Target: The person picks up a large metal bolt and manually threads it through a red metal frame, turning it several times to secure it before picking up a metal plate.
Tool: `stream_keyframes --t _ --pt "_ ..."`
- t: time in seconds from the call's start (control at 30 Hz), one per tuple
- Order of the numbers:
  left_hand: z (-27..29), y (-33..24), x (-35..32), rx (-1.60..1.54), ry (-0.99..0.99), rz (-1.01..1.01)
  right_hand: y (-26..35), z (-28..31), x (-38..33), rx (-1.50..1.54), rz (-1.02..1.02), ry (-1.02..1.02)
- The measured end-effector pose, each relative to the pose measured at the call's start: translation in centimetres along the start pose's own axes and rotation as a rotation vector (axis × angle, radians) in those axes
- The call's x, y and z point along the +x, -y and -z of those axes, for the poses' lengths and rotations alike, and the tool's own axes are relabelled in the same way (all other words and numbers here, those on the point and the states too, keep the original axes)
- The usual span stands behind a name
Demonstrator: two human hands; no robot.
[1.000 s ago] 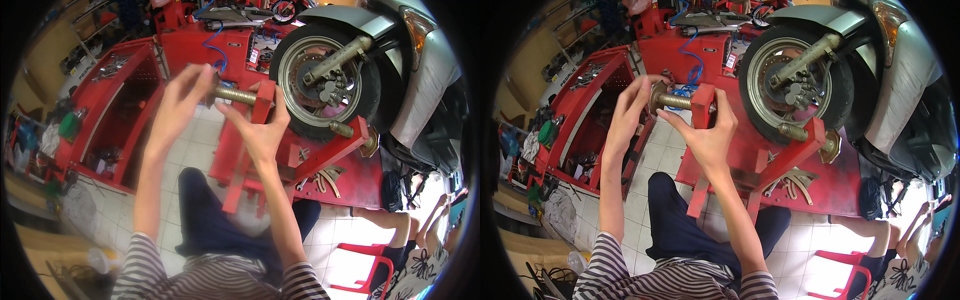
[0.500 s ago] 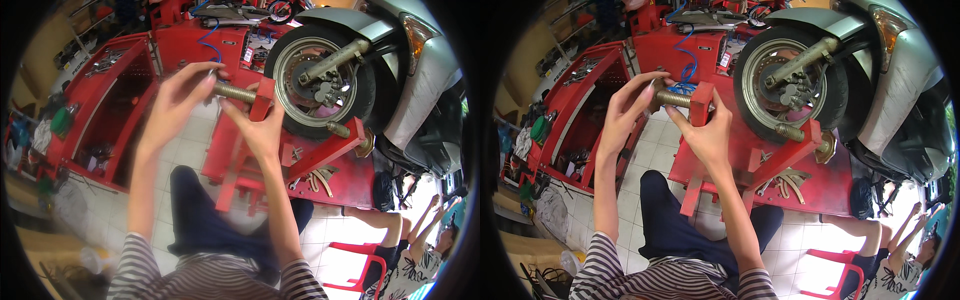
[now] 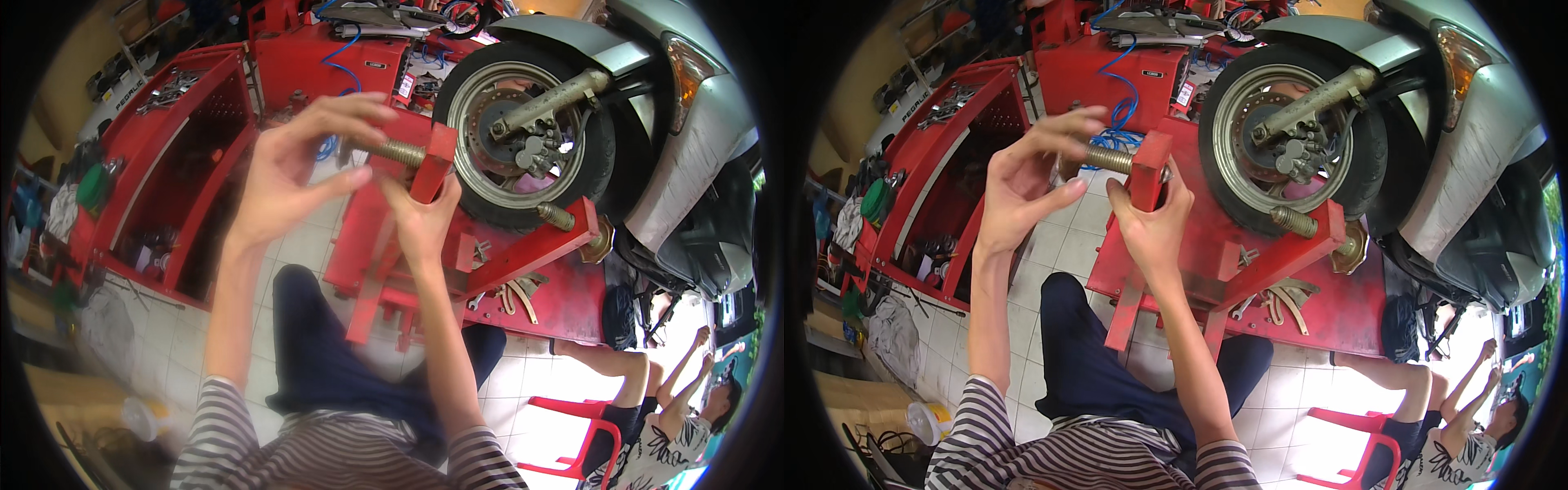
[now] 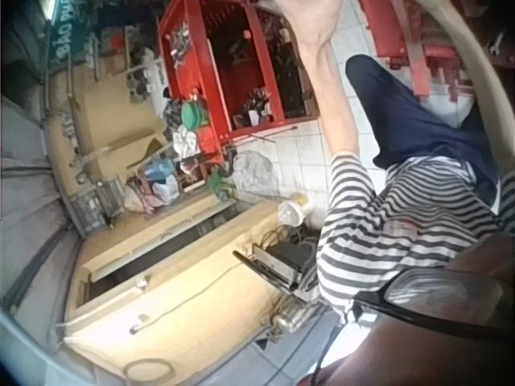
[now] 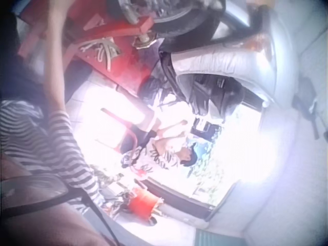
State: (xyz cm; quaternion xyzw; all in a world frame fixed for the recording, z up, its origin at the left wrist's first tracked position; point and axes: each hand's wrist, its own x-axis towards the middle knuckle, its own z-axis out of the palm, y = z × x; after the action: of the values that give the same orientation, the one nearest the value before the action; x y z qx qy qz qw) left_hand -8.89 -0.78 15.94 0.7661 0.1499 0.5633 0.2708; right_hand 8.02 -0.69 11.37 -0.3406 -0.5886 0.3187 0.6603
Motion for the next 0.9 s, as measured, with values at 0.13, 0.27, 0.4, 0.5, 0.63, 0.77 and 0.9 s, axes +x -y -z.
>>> stream_keyframes --t 0.13,0.27,0.4,0.5,0.63,0.77,0.9 --pt "-1.1 -1.1 0.1 -0.312 -0.276 0.028 -0.8 0.0 0.1 0.015 -0.031 -0.018" --pt "-0.6 -1.7 1.2 0.168 -0.143 0.677 -0.6 -0.2 -0.2 0.032 -0.071 -0.023" --pt "-1.0 -1.7 0.2 0.048 -0.147 0.142 -0.5 0.1 -0.1 0.001 -0.065 -0.004" --pt "-0.3 -2.5 -0.9 -0.114 -0.175 0.139 -0.6 0.1 0.0 -0.029 -0.036 0.001" --pt "-0.3 -1.8 0.8 0.288 -0.317 0.498 -1.0 0.0 0.0 0.017 -0.071 -0.018" --pt "-0.9 -1.6 0.0 0.176 -0.253 0.29 -1.2 -0.3 -0.2 0.072 -0.067 -0.035" --pt "0.1 -1.3 -0.8 -0.139 -0.297 0.157 -1.0 -0.2 -0.3 0.069 -0.107 -0.031"
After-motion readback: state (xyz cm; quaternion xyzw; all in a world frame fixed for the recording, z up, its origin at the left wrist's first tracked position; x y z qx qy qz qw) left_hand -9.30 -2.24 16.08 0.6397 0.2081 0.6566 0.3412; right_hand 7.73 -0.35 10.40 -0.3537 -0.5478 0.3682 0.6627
